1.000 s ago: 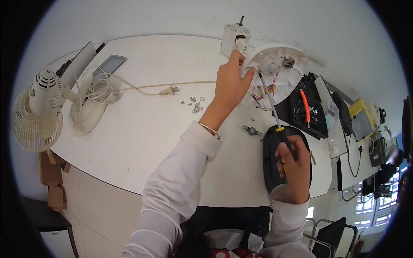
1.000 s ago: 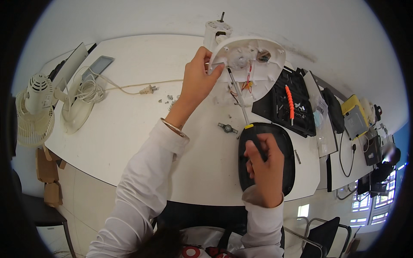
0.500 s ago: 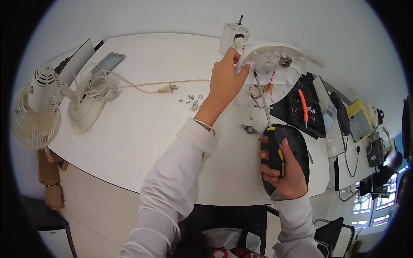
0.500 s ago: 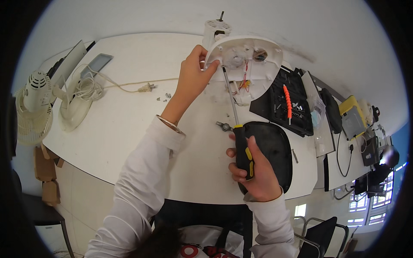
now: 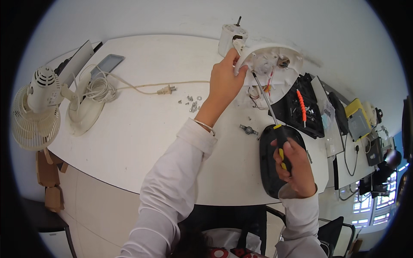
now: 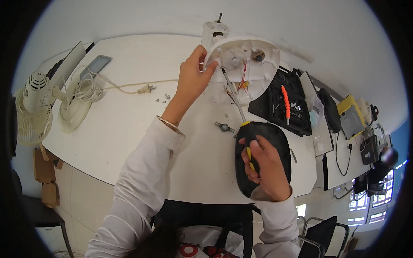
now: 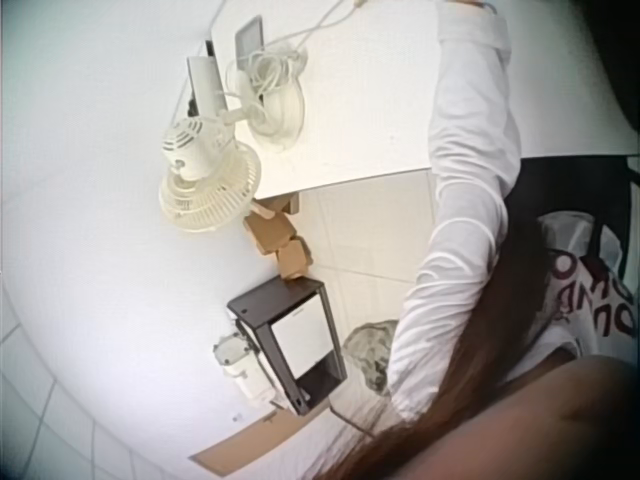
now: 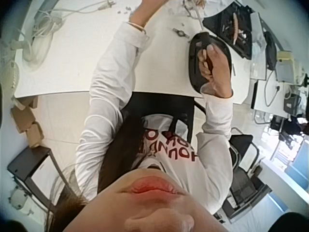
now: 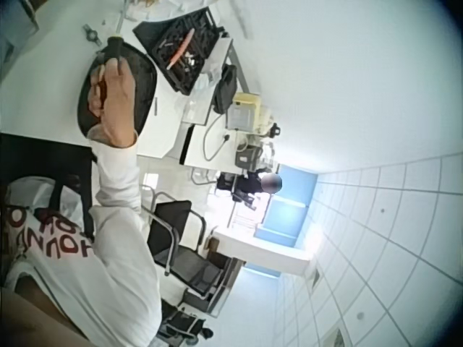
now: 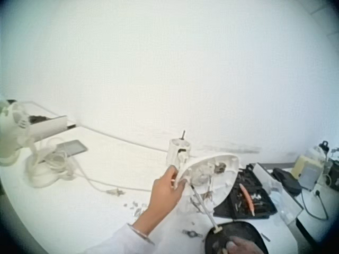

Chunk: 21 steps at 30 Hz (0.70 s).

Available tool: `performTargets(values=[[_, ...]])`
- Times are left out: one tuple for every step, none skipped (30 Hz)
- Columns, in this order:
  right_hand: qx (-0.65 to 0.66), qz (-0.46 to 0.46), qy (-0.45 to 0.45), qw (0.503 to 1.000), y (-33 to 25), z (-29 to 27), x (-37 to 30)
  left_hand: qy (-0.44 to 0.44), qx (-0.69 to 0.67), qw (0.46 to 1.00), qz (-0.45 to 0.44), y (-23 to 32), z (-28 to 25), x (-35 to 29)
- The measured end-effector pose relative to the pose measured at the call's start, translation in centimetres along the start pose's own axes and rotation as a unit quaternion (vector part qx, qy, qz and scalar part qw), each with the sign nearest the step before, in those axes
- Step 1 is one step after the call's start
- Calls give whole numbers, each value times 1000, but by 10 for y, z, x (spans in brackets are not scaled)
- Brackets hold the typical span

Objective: The person uses a screwdriver to tighten screws into a white plastic housing containing wires and a motor. They repeatedly pick up screws from the table, insert them into the housing, and turn the screwdriver to secure them.

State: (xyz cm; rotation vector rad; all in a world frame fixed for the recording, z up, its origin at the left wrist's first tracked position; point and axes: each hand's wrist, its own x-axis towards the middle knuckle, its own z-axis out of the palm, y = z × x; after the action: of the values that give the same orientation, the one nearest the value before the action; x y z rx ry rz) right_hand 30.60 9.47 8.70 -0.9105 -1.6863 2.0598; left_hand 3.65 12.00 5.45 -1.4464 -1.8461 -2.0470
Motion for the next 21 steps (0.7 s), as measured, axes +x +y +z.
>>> performTargets(values=[[198, 55, -83, 975, -2, -6, 0, 12, 2, 1000, 21, -1, 2, 1], [347, 89, -129, 925, -1, -6, 0, 24, 4, 999, 41, -5, 4, 2], [490, 122, -172, 846, 3, -3, 1, 32, 9, 998, 60, -4, 5, 1], [619, 150, -210, 742, 7, 0, 1, 27, 5, 999, 46, -4, 5, 1], [605, 144, -229, 749, 6, 3, 1, 22, 0, 999, 32, -4, 4, 1], [541, 147, -195, 805, 2, 6, 3, 17, -2, 1000, 20, -3, 2, 3], [471, 149, -160, 855, -2, 8, 3, 16, 1, 1000, 17, -2, 1, 2], [397, 149, -122, 897, -4, 9, 4, 14, 2, 1000, 14, -2, 1, 0], [331, 134, -92, 930, -1, 8, 5, 14, 2, 1000, 12, -2, 1, 0], [303, 133, -65, 942, 1, 7, 4, 16, 3, 1000, 17, -2, 1, 1], [275, 131, -37, 952, 1, 5, 4, 18, 4, 1000, 23, -1, 1, 2], [246, 133, -10, 960, 2, 4, 4, 20, 7, 999, 25, -3, 0, 1], [240, 104, 20, 965, 0, 4, 2, 22, 6, 999, 28, -4, 0, 1], [187, 78, 37, 979, -1, 4, 3, 24, 5, 999, 31, -6, 1, 1], [135, 49, 53, 988, -3, 4, 4, 25, 4, 999, 35, -7, 1, 2], [83, 21, 70, 994, -4, 4, 5, 23, 8, 999, 36, -7, 0, 2], [11, 9, 88, 996, -2, 2, 8, 22, 12, 999, 37, -8, -1, 1], [-20, -16, 91, 996, 1, -1, 9, 19, 12, 999, 39, -6, 0, 2], [-51, -40, 93, 994, 6, -5, 12, 18, 10, 999, 34, -5, 2, 1], [-82, -64, 96, 990, 8, -7, 13, 17, 8, 999, 29, -2, 4, 0], [-110, -82, 94, 986, 8, -7, 13, 16, 8, 1000, 24, -1, 4, 0]])
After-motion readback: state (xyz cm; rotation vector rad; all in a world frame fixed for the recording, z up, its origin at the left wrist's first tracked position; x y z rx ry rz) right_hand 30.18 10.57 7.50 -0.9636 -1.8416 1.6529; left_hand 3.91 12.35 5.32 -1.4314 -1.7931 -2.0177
